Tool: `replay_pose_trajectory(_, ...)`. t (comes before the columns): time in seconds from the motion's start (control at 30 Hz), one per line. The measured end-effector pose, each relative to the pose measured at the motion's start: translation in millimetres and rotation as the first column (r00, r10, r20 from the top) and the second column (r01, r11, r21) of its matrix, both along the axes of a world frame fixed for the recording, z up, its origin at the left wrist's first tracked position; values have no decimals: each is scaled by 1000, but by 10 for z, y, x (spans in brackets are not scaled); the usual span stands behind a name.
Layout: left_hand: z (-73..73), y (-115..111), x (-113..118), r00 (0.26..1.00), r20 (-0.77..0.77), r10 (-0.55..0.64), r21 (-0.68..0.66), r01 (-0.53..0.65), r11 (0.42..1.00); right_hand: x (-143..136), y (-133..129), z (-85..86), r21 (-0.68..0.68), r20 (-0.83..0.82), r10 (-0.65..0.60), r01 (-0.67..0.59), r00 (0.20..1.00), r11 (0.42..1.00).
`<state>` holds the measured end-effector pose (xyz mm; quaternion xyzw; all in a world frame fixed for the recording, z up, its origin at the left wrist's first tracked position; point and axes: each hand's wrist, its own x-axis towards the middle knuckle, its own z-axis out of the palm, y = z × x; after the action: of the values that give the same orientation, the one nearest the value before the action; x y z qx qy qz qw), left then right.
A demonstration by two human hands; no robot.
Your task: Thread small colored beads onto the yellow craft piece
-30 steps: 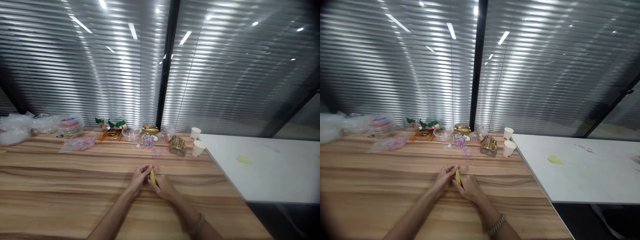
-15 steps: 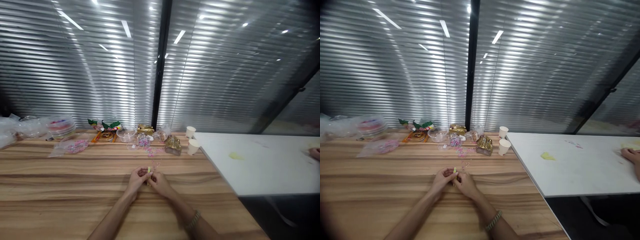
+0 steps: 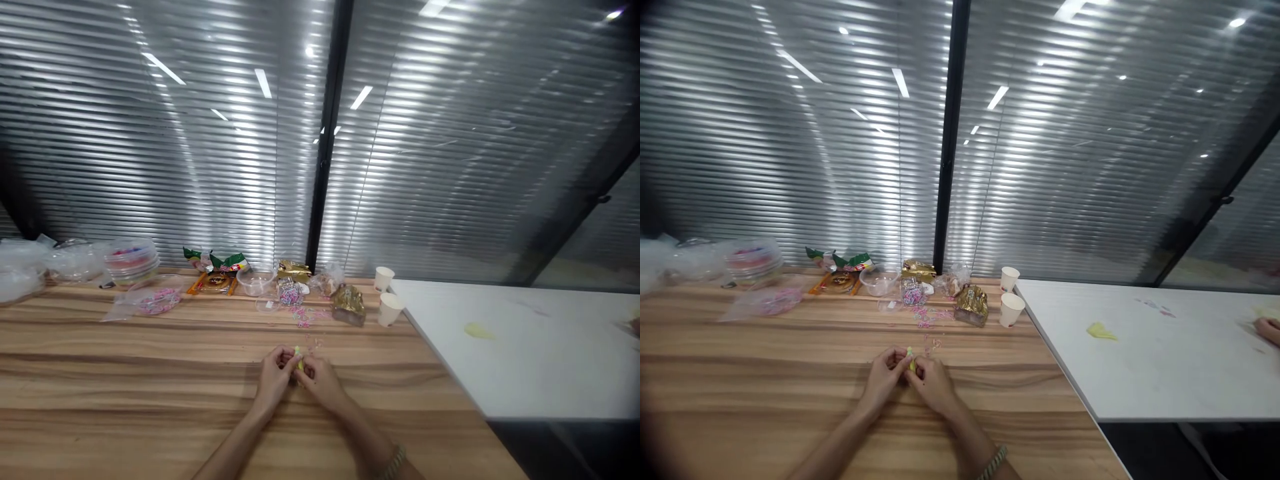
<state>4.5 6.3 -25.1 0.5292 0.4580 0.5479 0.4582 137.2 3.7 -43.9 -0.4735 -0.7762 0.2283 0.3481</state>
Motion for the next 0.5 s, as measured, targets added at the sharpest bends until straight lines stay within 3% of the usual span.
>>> replay_pose_trajectory(0.23, 87, -12, -41, 986, -98, -135, 17, 138, 990, 31, 31, -18, -14, -22, 51, -52, 998, 999)
replay_pose_trajectory(0.5, 77, 19, -31, 996, -24, -90, -36, 90, 995, 64, 12, 33, -2, 76, 39, -39, 996, 999)
